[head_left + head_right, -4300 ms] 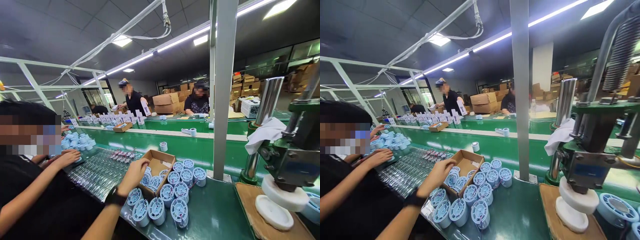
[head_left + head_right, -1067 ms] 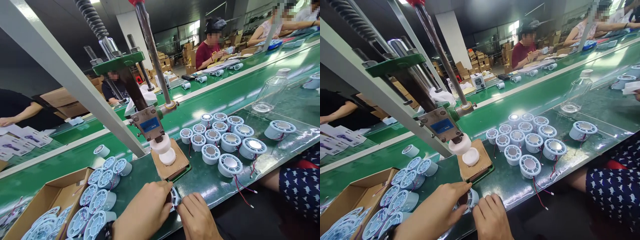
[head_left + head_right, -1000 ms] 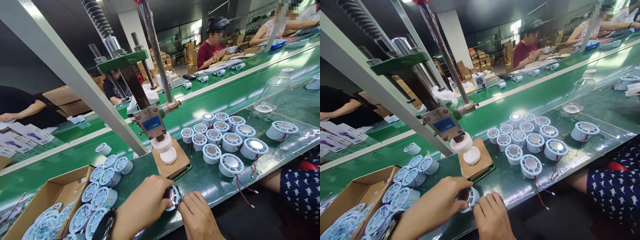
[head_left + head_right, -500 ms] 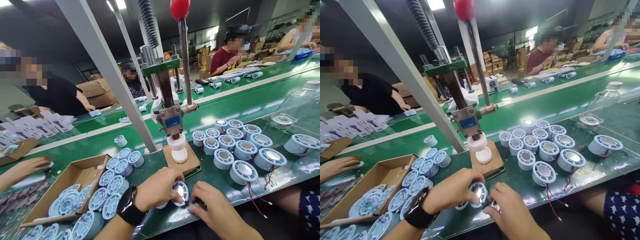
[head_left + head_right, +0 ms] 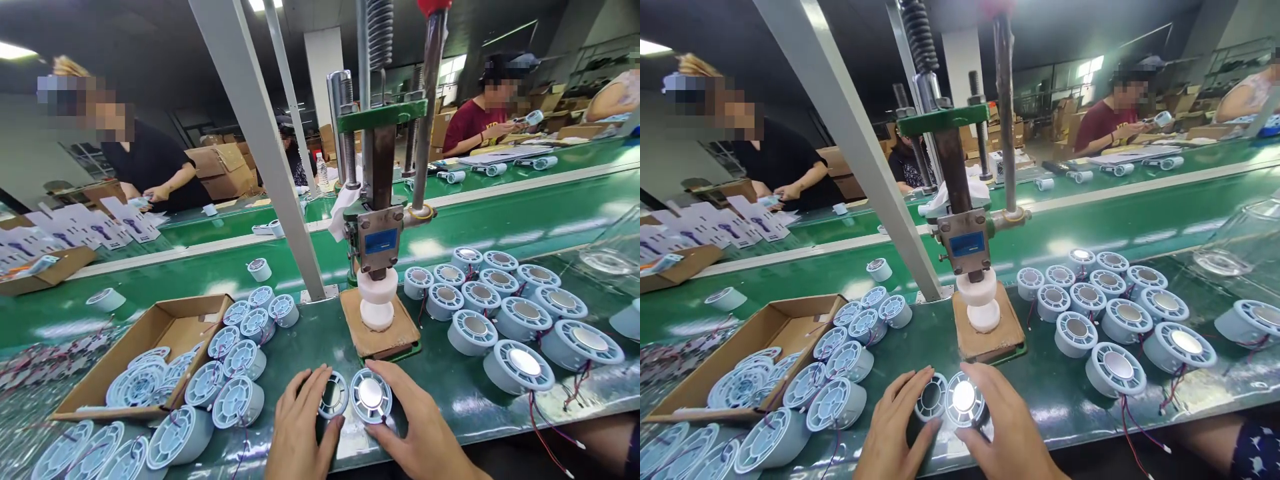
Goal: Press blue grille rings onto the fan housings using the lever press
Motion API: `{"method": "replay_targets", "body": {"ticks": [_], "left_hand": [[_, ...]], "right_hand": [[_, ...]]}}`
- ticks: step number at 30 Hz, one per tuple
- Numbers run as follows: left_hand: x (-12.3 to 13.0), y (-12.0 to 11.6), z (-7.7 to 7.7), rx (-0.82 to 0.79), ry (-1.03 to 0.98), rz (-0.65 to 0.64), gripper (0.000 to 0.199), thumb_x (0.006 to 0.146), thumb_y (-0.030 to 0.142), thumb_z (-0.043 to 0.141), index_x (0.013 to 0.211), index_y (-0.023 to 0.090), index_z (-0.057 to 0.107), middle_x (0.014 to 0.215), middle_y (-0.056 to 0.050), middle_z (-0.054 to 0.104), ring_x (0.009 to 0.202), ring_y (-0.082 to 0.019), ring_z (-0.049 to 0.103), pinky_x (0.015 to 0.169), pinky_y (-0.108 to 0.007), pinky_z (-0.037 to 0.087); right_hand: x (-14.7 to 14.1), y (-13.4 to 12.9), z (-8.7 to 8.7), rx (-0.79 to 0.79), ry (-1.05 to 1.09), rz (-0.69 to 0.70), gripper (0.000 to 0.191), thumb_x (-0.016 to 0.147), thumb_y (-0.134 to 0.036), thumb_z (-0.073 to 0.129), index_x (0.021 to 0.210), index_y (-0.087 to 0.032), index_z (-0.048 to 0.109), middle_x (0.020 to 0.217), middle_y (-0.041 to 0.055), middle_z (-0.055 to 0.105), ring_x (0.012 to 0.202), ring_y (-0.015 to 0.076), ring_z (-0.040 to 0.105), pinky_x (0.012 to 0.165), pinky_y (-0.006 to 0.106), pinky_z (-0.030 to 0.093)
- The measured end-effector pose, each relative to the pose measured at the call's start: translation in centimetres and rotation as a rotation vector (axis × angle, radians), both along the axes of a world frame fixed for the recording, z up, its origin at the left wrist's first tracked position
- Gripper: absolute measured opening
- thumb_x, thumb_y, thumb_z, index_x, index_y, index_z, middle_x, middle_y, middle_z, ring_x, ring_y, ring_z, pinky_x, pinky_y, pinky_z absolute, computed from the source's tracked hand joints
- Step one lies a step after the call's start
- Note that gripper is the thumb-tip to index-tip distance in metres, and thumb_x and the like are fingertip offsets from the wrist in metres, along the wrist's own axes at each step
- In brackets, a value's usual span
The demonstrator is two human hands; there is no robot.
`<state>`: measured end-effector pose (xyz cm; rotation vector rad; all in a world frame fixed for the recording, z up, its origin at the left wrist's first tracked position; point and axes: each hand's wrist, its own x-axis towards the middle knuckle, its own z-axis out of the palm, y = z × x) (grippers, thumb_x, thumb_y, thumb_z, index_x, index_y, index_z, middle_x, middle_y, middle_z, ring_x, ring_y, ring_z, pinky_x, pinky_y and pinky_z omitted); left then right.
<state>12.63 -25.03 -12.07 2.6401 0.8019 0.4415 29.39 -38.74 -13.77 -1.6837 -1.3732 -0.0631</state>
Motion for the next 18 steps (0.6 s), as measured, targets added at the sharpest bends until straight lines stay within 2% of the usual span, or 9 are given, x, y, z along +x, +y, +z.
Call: {"method": "replay_targets", "body": {"ticks": [3, 5, 6, 8, 10, 14, 16, 18], "left_hand": [[-0.2, -0.1, 0.4, -0.063, 0.012, -0.081, 0.077, 0.08, 0.007, 0.048, 0.149, 0.036, 0.029, 0.156, -0.001, 0.038, 0.143, -0.026, 0.03, 0.113, -0.052, 0.035], [-0.4, -0.4, 0.4, -0.075, 0.013, -0.046, 0.094, 0.071, 0.008, 0.057, 0.153, 0.034, 0.018, 0.161, -0.004, 0.024, 0.146, -0.03, 0.023, 0.115, -0.056, 0.031], [-0.4, -0.6, 0.2, -0.068, 0.007, 0.007, 0.096, 0.07, 0.012, 0.061, 0.153, 0.032, 0.018, 0.161, -0.007, 0.024, 0.145, -0.033, 0.024, 0.114, -0.058, 0.031], [-0.4, -1.1, -0.2, -0.055, -0.008, 0.104, 0.087, 0.075, 0.022, 0.066, 0.151, 0.029, 0.026, 0.151, -0.011, 0.04, 0.137, -0.035, 0.036, 0.11, -0.059, 0.035], [-0.4, -1.3, -0.6, -0.066, -0.019, 0.132, 0.072, 0.082, 0.025, 0.061, 0.148, 0.029, 0.033, 0.14, -0.009, 0.053, 0.129, -0.033, 0.044, 0.106, -0.057, 0.04], [-0.6, -0.9, -0.5, -0.093, -0.027, 0.075, 0.068, 0.083, 0.022, 0.059, 0.147, 0.032, 0.036, 0.147, -0.005, 0.049, 0.137, -0.032, 0.037, 0.109, -0.056, 0.039], [-0.5, -0.8, -0.1, -0.121, -0.078, 0.123, 0.056, 0.084, 0.024, 0.059, 0.138, 0.03, 0.048, 0.141, -0.005, 0.055, 0.136, -0.032, 0.04, 0.109, -0.056, 0.039], [-0.1, -0.9, 0.5, -0.222, -0.177, 0.221, 0.05, 0.084, 0.027, 0.059, 0.133, 0.027, 0.051, 0.133, -0.007, 0.062, 0.128, -0.03, 0.051, 0.107, -0.053, 0.043]], "right_hand": [[-0.1, -0.2, -0.6, 0.017, -0.067, -0.037, 0.059, 0.077, -0.015, 0.058, 0.134, -0.02, 0.044, 0.125, 0.0075, 0.062, 0.114, 0.0191, 0.063, 0.093, 0.027, 0.057], [0.2, -0.7, -1.1, 0.019, -0.11, -0.035, 0.056, 0.079, -0.016, 0.059, 0.133, -0.018, 0.045, 0.124, 0.0086, 0.062, 0.113, 0.019, 0.064, 0.093, 0.025, 0.056], [0.3, -1.0, -1.3, 0.02, -0.128, -0.032, 0.056, 0.079, -0.017, 0.059, 0.133, -0.017, 0.044, 0.124, 0.0091, 0.062, 0.112, 0.0191, 0.064, 0.093, 0.025, 0.056], [0.5, -1.5, -1.6, 0.02, -0.154, -0.032, 0.056, 0.08, -0.018, 0.059, 0.134, -0.016, 0.043, 0.124, 0.01, 0.061, 0.113, 0.0196, 0.063, 0.093, 0.024, 0.055], [0.6, -1.8, -1.7, 0.014, -0.171, -0.037, 0.056, 0.081, -0.019, 0.06, 0.134, -0.016, 0.043, 0.124, 0.0103, 0.061, 0.113, 0.02, 0.063, 0.093, 0.024, 0.055], [0.2, -1.6, -1.6, 0.015, -0.159, -0.059, 0.054, 0.081, -0.019, 0.058, 0.133, -0.016, 0.044, 0.123, 0.0099, 0.061, 0.113, 0.0192, 0.063, 0.093, 0.024, 0.055], [-0.2, -1.2, -1.6, 0.023, -0.145, -0.069, 0.055, 0.08, -0.018, 0.057, 0.133, -0.015, 0.044, 0.122, 0.0099, 0.061, 0.112, 0.0185, 0.063, 0.093, 0.023, 0.055], [-0.7, -0.6, -1.6, 0.028, -0.131, -0.072, 0.057, 0.078, -0.017, 0.058, 0.133, -0.015, 0.044, 0.122, 0.0099, 0.061, 0.111, 0.0181, 0.064, 0.093, 0.023, 0.055]]}}
